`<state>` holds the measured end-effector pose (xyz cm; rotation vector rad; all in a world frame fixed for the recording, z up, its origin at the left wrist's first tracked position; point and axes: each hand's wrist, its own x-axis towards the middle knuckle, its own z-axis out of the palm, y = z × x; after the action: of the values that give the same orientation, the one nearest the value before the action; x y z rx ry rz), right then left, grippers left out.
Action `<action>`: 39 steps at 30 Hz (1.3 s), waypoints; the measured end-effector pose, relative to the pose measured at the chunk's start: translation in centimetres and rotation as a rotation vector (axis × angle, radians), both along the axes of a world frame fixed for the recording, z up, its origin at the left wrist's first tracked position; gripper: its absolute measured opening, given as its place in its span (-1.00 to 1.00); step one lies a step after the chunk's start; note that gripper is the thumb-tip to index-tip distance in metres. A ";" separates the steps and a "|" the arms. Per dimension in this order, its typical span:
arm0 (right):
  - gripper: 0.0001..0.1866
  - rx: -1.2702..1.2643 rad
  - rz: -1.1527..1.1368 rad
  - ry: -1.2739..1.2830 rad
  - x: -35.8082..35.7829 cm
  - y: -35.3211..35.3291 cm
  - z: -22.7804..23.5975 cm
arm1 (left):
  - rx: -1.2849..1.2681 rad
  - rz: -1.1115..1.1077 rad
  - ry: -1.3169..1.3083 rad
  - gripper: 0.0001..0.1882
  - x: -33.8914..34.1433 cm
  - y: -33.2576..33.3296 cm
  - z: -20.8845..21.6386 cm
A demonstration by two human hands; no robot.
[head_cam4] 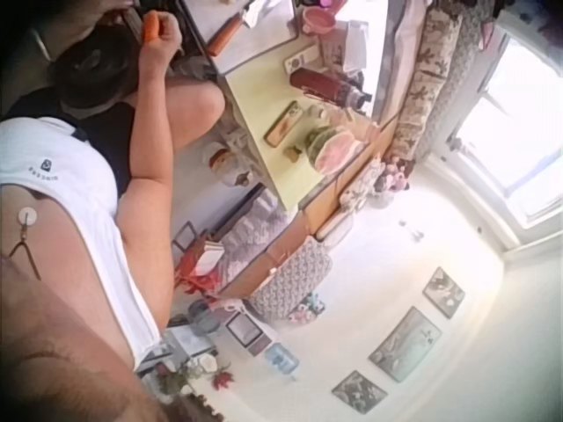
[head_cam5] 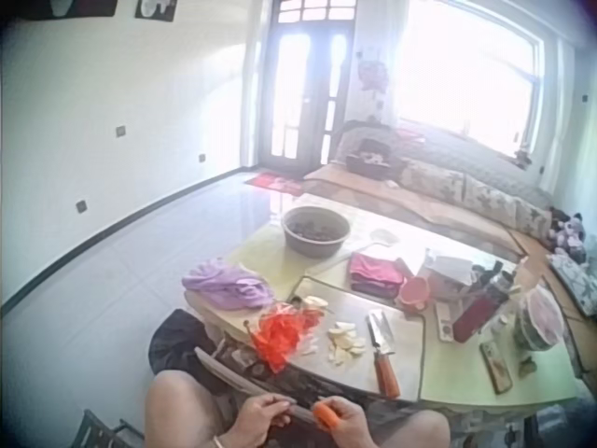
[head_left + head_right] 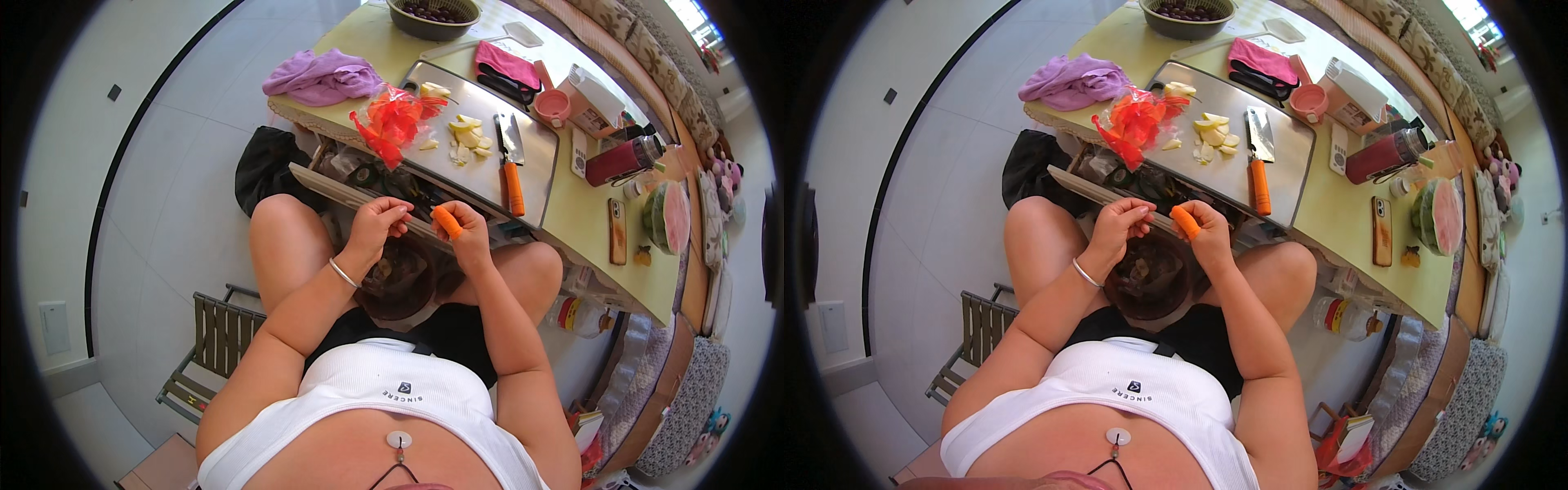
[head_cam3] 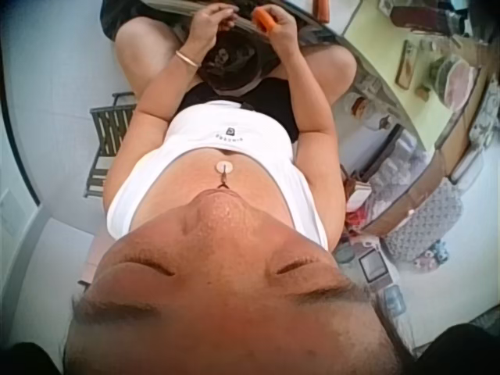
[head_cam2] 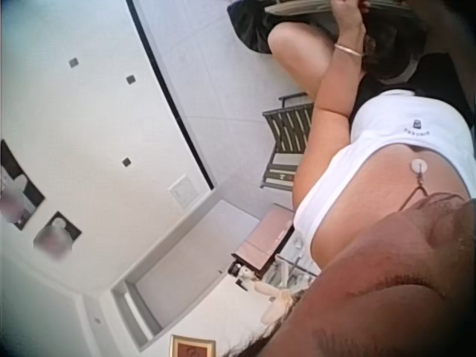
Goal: The person opens a plastic bag containing red fruit pieces, removes a piece, and places it on a cutting board. They then use a knife to chop the fruit into smaller pieces on the board.
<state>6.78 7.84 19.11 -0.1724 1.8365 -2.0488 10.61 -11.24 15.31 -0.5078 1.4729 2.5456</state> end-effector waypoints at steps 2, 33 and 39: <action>-0.91 0.017 -0.014 0.020 0.2 -0.3 0.7 | -0.007 -0.001 -0.008 -0.85 0.0 -0.1 0.0; -0.31 -0.976 0.597 -0.165 -2.0 2.1 -0.5 | -0.099 -0.126 -0.092 -0.84 -0.6 2.0 -2.2; -0.39 -0.975 0.513 -0.167 -1.7 2.1 0.7 | -0.085 -0.150 -0.089 -0.84 -0.5 2.4 -2.3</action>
<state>5.05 9.90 19.82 -0.6228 0.4825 -2.2650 10.06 -8.87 13.03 -0.4957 1.5317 2.3249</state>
